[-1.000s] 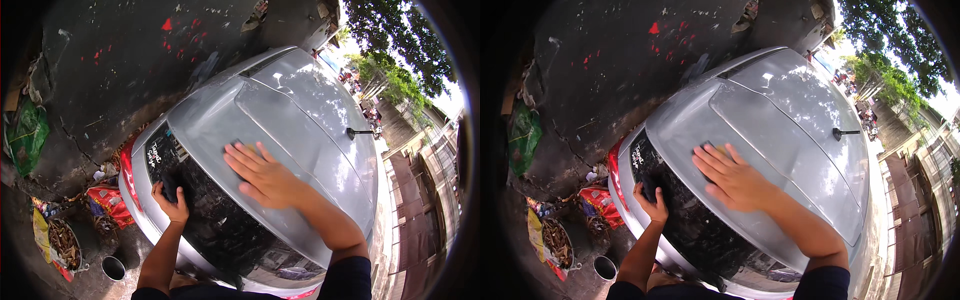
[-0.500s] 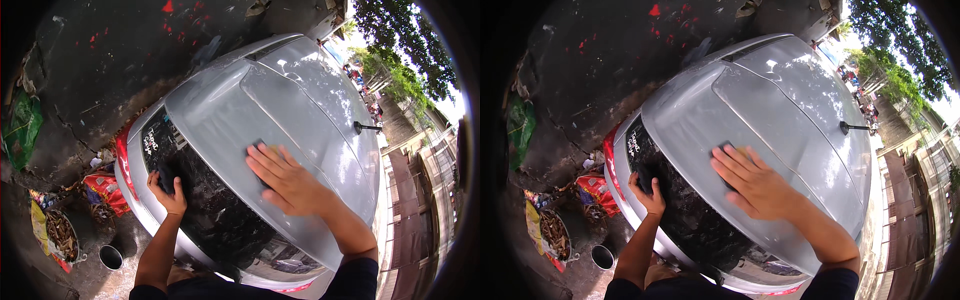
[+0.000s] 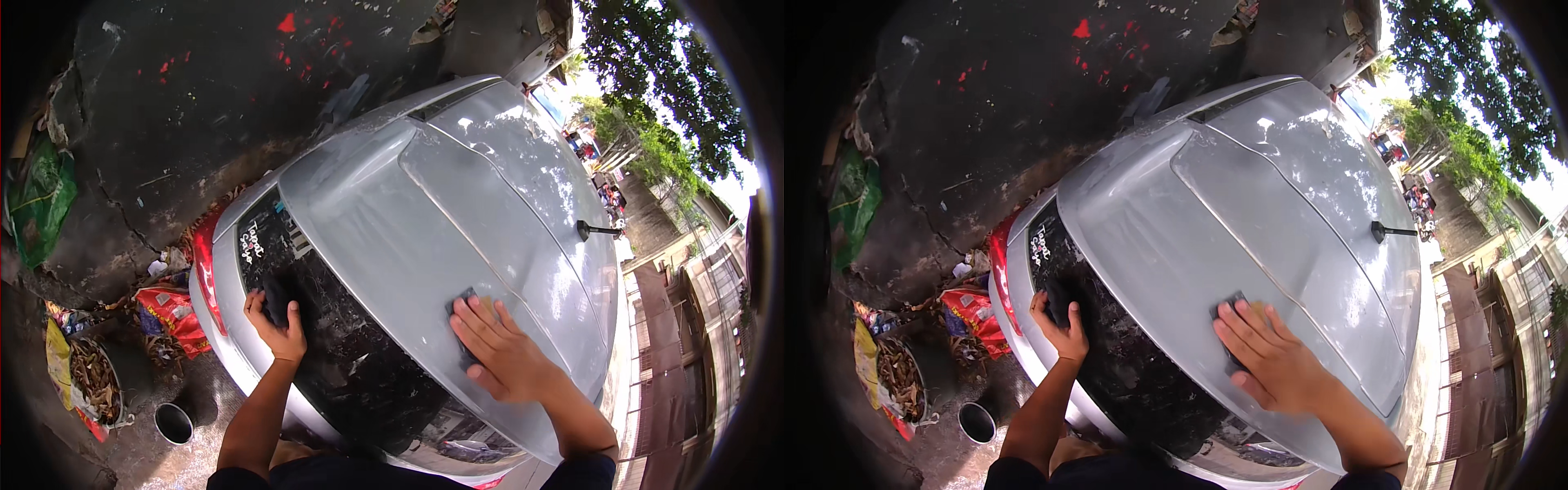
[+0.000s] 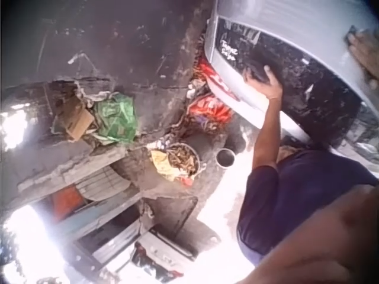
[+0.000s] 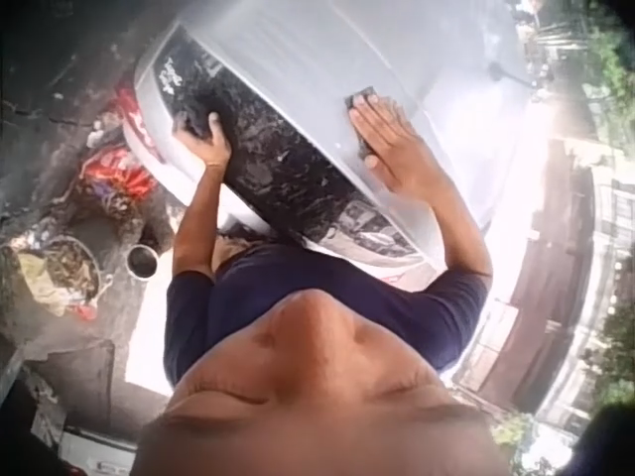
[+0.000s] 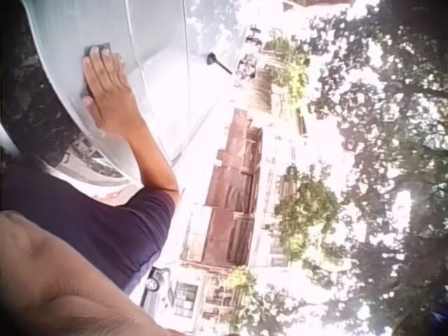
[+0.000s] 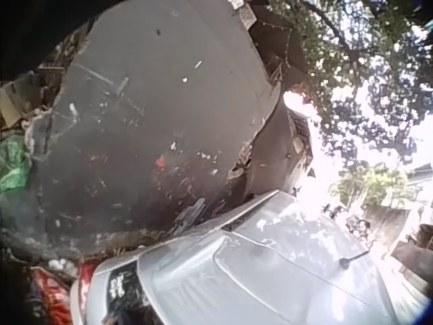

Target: The person is using a sanding block and a cloth to sand and clean the surface of a silver car's rear spoiler and trunk area.

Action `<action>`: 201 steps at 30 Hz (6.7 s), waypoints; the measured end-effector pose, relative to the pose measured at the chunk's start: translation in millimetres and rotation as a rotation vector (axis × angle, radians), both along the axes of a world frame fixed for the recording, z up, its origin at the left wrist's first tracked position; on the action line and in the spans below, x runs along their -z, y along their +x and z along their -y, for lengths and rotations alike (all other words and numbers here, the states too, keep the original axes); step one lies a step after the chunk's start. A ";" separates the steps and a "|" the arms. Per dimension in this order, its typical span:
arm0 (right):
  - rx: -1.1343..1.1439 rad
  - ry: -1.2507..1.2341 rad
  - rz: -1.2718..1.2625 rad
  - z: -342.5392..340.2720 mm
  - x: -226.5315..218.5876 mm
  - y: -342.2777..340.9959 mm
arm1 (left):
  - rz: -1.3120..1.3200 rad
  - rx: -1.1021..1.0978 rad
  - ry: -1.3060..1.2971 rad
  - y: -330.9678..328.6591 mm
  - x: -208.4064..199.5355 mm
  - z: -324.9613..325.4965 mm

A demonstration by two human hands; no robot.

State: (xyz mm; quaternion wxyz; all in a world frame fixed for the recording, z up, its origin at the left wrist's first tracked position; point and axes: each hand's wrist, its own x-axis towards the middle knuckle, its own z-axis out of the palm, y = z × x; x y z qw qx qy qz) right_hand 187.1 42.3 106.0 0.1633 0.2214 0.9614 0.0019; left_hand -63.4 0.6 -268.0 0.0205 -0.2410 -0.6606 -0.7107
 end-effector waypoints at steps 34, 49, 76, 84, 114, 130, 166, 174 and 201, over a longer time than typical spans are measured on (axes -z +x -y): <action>0.186 0.361 -0.585 57.6 17.5 103.6 | -0.045 -0.043 -0.073 -15.1 14.0 -19.2; 0.151 0.214 -0.181 43.4 -1.3 55.6 | 0.085 0.075 0.031 -6.7 6.8 -12.5; 0.126 0.330 -0.118 -12.2 15.2 -1.3 | 0.107 0.046 0.091 -3.8 11.9 -7.8; 0.125 0.202 -0.096 -9.1 18.1 -17.2 | 0.080 0.046 0.117 -1.6 6.7 -13.0; -0.260 0.192 -0.524 -69.0 67.1 -174.0 | 0.025 -0.013 0.015 -1.9 -2.1 -7.9; -0.302 0.156 -0.194 -142.2 42.1 -197.5 | 0.035 0.011 0.015 1.8 -0.6 -2.8; 0.355 0.311 -0.463 -215.4 40.3 -199.6 | -0.004 -0.007 0.047 -7.8 12.6 -1.8; 0.181 0.310 -0.401 -213.7 48.9 -198.8 | 0.022 0.009 0.059 -9.3 7.5 -7.8; 0.246 0.398 -0.502 -202.3 58.1 -218.9 | -0.004 0.044 0.034 -14.8 15.1 -4.4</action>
